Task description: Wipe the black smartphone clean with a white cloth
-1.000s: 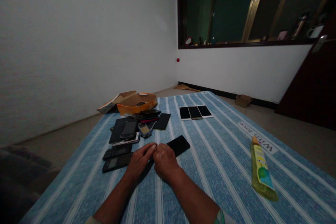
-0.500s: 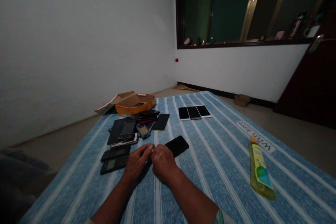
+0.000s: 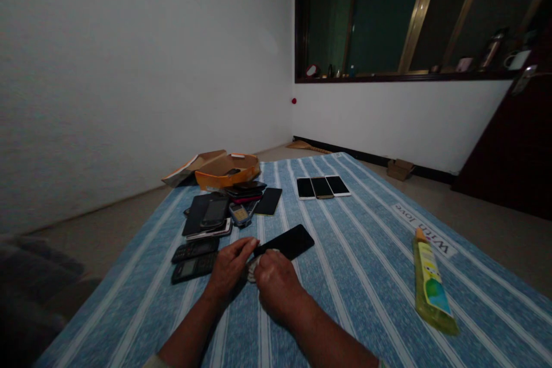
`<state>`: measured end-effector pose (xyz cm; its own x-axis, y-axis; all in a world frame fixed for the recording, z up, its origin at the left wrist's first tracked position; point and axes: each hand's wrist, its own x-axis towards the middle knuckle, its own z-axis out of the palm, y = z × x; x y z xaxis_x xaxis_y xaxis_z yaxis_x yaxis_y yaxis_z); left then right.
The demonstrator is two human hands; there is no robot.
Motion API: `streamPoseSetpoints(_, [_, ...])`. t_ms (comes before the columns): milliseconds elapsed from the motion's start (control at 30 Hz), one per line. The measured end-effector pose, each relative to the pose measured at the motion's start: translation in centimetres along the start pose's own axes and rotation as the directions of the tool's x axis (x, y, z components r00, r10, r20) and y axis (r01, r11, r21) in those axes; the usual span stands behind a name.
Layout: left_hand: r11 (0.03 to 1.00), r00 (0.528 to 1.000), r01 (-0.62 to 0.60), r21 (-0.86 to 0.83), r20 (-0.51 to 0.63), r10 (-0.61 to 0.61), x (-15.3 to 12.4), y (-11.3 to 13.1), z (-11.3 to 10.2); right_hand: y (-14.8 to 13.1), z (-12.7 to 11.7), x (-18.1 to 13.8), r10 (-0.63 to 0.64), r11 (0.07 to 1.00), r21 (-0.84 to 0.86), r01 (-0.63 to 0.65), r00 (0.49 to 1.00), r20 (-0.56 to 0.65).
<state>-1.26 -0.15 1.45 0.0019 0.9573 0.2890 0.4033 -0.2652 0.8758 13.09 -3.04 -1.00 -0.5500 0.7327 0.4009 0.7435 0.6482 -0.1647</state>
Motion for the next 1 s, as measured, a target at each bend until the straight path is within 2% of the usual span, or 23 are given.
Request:
streamPoseSetpoints(300, [0.998,0.998,-0.061,0.017,0.011,0.061,0.0,-0.4,0.0,-0.8,-0.7,-2.2,0.045,0.999,-0.014,-0.045,0.999,0.004])
streamPoseSetpoints(667, [0.999,0.998,-0.036,0.006,0.045,0.035,-0.3,0.3,-0.1,-0.9,-1.0,-2.7,0.075,0.997,0.013,-0.075,0.997,0.023])
streamPoseSetpoints(1000, [0.998,0.996,-0.062,0.032,0.070,0.060,-0.1,0.1,-0.1,0.9,-1.8,-2.6,0.243,0.970,-0.038,-0.241,0.967,0.072])
